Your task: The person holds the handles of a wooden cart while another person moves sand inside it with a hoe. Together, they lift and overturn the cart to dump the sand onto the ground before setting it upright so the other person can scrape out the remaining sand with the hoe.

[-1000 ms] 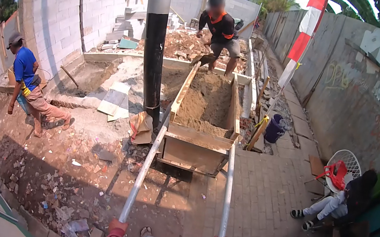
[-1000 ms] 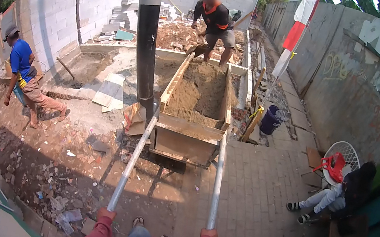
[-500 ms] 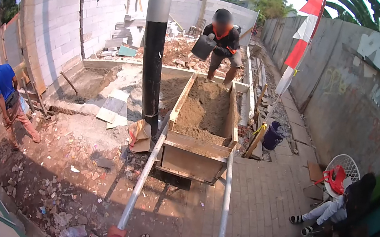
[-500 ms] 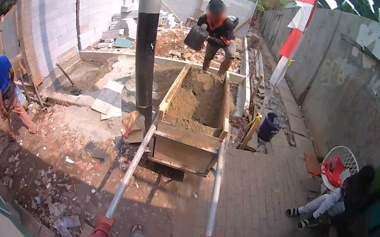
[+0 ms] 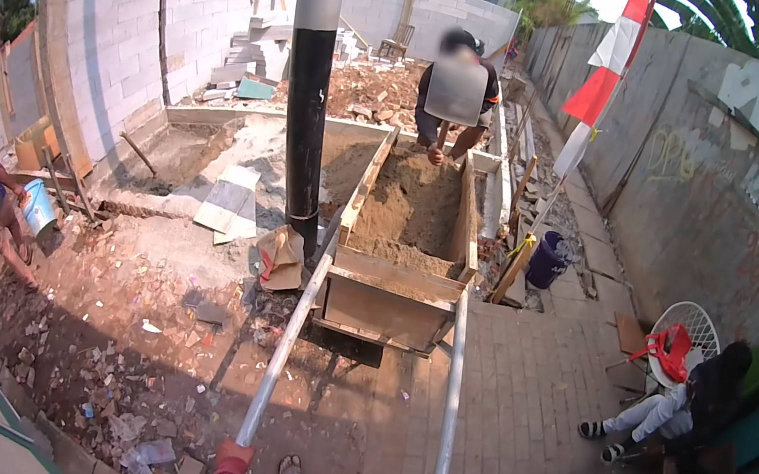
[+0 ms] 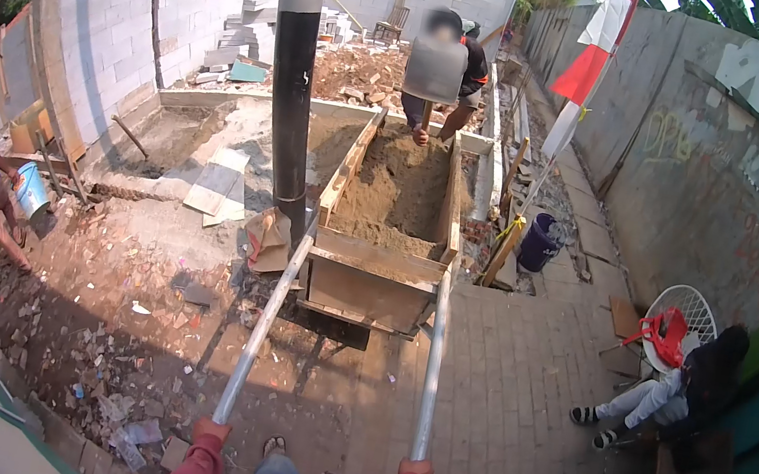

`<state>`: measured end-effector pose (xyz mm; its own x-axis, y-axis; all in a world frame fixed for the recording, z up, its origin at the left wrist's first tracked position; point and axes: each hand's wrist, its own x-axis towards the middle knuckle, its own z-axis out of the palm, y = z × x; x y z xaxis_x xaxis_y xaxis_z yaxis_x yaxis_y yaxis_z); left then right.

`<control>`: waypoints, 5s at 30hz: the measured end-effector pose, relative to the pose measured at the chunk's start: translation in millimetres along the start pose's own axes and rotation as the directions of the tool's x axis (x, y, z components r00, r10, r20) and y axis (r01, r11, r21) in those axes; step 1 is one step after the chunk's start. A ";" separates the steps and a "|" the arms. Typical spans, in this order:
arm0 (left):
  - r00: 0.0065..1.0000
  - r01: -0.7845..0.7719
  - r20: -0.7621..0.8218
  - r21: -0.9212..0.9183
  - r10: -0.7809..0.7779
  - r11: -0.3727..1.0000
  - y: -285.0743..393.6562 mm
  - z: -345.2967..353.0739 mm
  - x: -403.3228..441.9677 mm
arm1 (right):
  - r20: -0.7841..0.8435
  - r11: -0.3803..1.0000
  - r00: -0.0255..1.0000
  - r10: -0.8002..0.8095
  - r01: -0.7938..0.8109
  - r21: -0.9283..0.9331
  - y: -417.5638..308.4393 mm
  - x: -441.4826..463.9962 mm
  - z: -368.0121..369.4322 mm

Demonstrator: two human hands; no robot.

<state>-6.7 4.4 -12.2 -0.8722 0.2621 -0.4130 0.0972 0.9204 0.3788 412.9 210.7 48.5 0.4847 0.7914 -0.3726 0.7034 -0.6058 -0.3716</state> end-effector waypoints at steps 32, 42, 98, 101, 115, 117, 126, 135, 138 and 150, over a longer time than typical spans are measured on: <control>1.000 -0.020 -0.012 0.001 0.020 1.000 5.4 -7.4 -2.8 | -0.024 1.000 1.000 -0.011 0.010 -0.023 1.2 7.1 7.2; 1.000 -0.006 -0.022 -0.011 0.006 1.000 11.8 -13.0 -9.0 | -0.036 1.000 0.999 -0.025 0.025 -0.019 -1.5 2.8 3.2; 0.999 -0.027 -0.018 -0.038 0.027 0.999 4.5 -4.4 0.4 | -0.037 0.999 0.999 -0.018 0.017 -0.030 5.7 13.8 14.3; 0.999 -0.021 -0.033 -0.026 0.020 0.999 5.0 -6.0 -2.0 | -0.035 1.000 0.999 -0.018 0.018 -0.026 5.4 13.6 14.1; 0.999 0.006 -0.041 0.015 -0.005 1.000 9.9 -9.5 -6.8 | -0.023 1.000 1.000 -0.015 0.015 -0.024 2.6 9.3 8.6; 0.998 -0.004 -0.062 0.009 0.005 1.000 7.9 -6.8 -4.8 | -0.016 1.000 1.000 -0.008 0.008 -0.020 0.9 6.8 5.5; 1.000 -0.019 -0.002 0.002 0.019 1.000 3.9 -4.1 0.6 | -0.024 1.000 1.000 -0.018 0.018 -0.010 0.5 6.7 5.1; 0.994 -0.061 -0.096 -0.019 0.059 0.998 5.5 -4.1 -3.8 | -0.022 1.000 1.000 -0.011 0.011 -0.019 4.8 14.0 12.0; 0.996 -0.041 -0.084 0.014 0.042 0.999 7.8 -6.2 -5.8 | -0.025 0.999 1.000 -0.011 0.010 -0.031 5.1 15.3 12.2; 0.997 -0.038 -0.070 0.027 0.040 0.999 6.6 -5.9 -4.0 | -0.019 1.000 1.000 -0.002 0.001 -0.028 4.1 12.8 11.5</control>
<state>-5.4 7.7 -3.1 -0.8990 0.2779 -0.3384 0.1437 0.9172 0.3715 416.1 217.4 32.4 0.4934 0.7938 -0.3557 0.7181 -0.6025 -0.3483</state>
